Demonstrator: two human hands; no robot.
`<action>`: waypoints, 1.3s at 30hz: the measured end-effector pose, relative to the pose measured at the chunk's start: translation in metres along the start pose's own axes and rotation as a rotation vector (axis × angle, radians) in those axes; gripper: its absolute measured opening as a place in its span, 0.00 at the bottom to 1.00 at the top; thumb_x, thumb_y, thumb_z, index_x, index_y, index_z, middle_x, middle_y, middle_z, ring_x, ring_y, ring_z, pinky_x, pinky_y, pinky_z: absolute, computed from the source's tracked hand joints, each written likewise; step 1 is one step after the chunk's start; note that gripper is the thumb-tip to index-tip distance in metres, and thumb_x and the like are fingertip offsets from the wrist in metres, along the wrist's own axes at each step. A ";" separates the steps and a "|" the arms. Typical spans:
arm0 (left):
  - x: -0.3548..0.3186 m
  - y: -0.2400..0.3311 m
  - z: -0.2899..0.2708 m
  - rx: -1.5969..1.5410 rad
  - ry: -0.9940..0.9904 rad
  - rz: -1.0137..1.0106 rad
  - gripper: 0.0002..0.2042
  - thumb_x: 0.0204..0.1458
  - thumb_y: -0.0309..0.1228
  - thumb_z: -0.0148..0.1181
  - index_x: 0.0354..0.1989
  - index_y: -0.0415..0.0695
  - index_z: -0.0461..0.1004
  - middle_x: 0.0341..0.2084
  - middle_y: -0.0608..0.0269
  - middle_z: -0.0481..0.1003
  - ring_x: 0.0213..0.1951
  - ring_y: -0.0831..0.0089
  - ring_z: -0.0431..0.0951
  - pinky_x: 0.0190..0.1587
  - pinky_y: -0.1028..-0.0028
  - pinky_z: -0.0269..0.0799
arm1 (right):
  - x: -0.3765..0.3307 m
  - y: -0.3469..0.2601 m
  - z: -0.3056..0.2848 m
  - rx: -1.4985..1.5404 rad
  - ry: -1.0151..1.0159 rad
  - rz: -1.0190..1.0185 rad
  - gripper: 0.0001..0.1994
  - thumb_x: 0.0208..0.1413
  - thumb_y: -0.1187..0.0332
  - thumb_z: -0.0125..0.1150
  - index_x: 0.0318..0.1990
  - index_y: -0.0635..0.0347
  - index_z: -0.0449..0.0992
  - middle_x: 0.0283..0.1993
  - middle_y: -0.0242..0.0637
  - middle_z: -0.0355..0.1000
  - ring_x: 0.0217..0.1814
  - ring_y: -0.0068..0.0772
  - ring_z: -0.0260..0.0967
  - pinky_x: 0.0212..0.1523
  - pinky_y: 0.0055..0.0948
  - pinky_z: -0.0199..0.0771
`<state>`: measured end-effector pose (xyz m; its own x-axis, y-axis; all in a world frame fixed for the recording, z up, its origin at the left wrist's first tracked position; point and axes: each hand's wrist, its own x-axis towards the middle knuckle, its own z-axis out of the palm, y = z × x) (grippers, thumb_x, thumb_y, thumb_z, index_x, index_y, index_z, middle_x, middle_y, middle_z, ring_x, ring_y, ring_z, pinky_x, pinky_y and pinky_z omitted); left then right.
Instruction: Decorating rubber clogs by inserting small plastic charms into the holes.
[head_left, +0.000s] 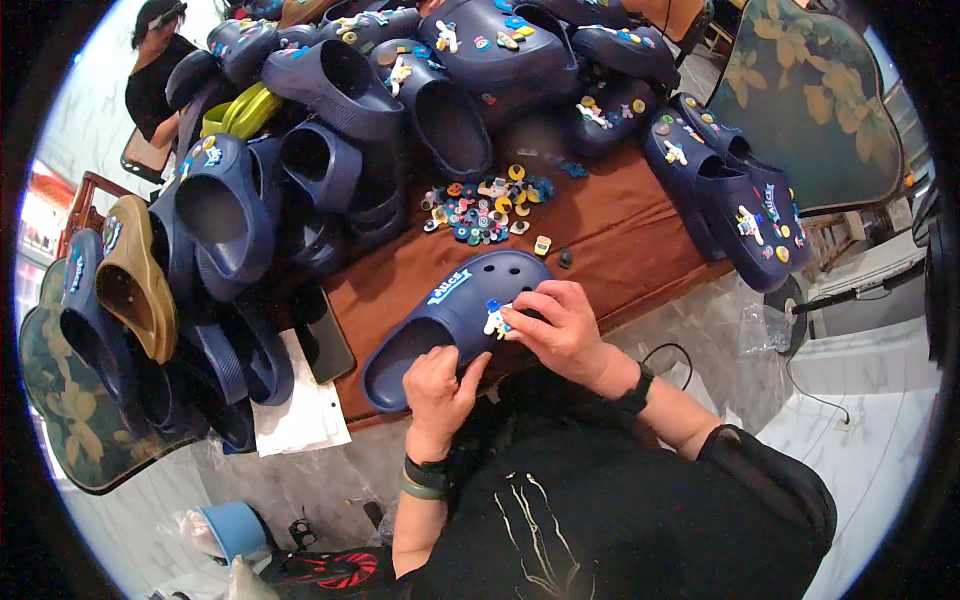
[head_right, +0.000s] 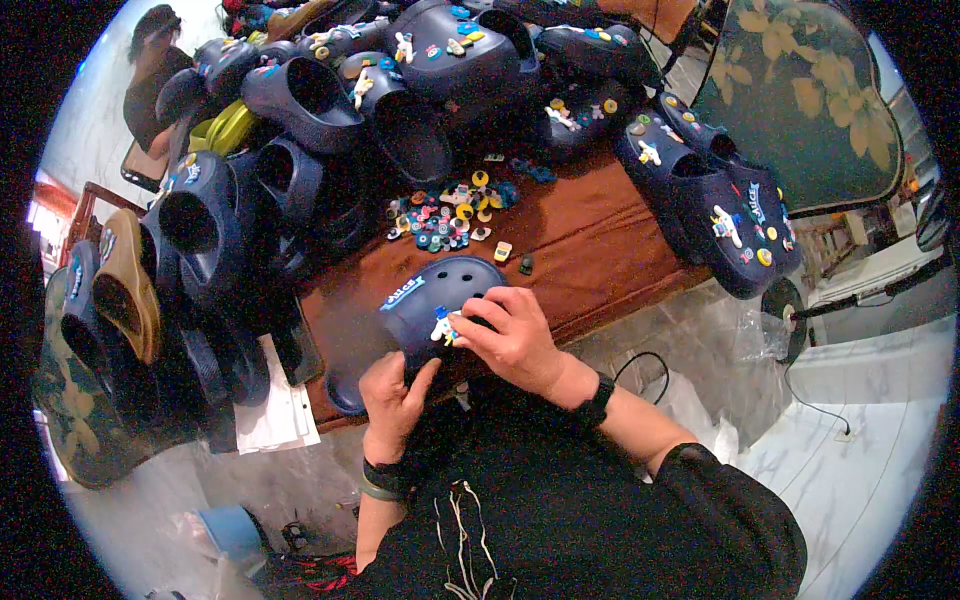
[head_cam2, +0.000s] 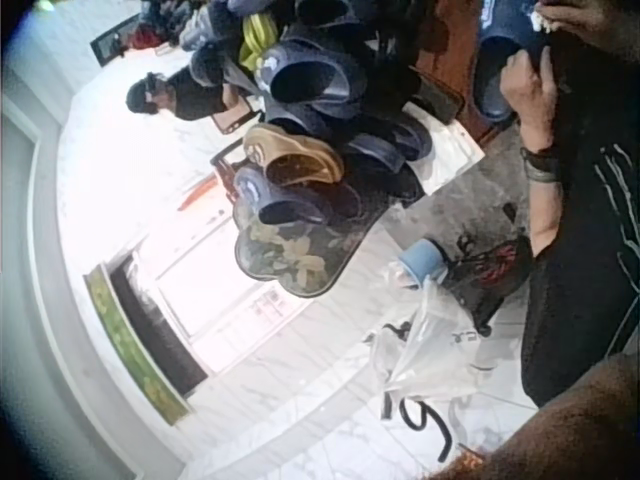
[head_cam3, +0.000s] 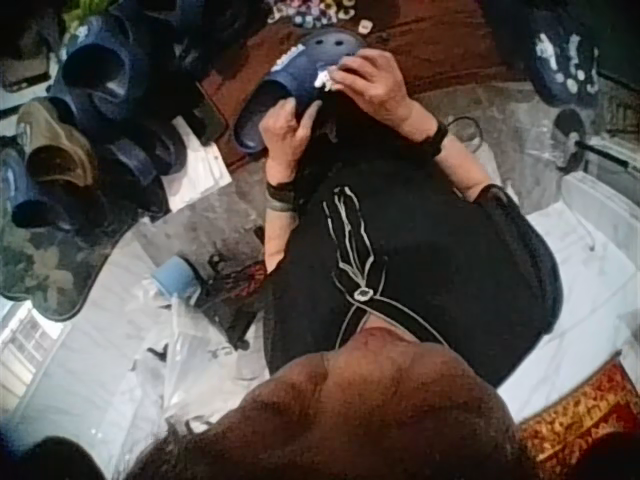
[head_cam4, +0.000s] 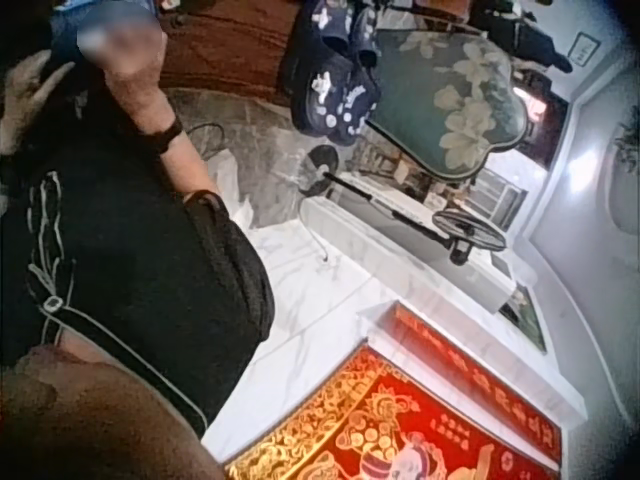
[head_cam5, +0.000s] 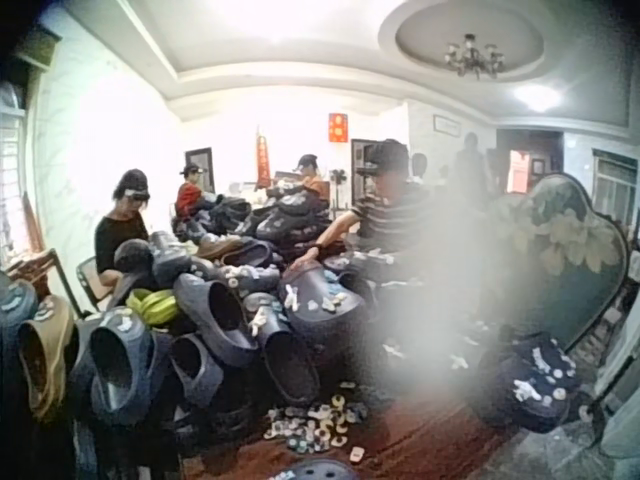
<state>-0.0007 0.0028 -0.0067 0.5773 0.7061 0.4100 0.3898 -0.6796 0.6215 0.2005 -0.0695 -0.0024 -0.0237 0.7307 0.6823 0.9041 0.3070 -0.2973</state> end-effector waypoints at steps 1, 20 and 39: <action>0.000 0.001 -0.001 0.003 0.003 -0.006 0.19 0.45 0.33 0.71 0.19 0.42 0.63 0.16 0.55 0.67 0.21 0.54 0.70 0.24 0.61 0.62 | 0.003 -0.004 -0.006 -0.059 -0.052 -0.016 0.18 0.43 0.65 0.69 0.44 0.54 0.79 0.44 0.29 0.71 0.47 0.34 0.66 0.45 0.37 0.66; 0.001 0.004 0.000 -0.059 0.008 -0.091 0.21 0.47 0.35 0.70 0.18 0.40 0.61 0.15 0.52 0.64 0.20 0.52 0.67 0.23 0.60 0.59 | -0.010 0.007 -0.013 0.467 -0.120 0.339 0.16 0.50 0.73 0.66 0.48 0.57 0.79 0.42 0.38 0.73 0.45 0.42 0.71 0.49 0.35 0.71; 0.000 -0.014 -0.016 -0.179 -0.089 -0.138 0.23 0.41 0.33 0.73 0.16 0.39 0.58 0.15 0.52 0.57 0.19 0.56 0.59 0.23 0.63 0.53 | -0.002 0.098 0.014 0.019 -0.046 0.394 0.09 0.51 0.69 0.66 0.39 0.57 0.80 0.40 0.41 0.74 0.43 0.45 0.71 0.44 0.41 0.71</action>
<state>-0.0176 0.0156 -0.0046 0.5915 0.7642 0.2571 0.3407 -0.5259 0.7793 0.2828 -0.0325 -0.0417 0.3041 0.8212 0.4828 0.8396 0.0084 -0.5432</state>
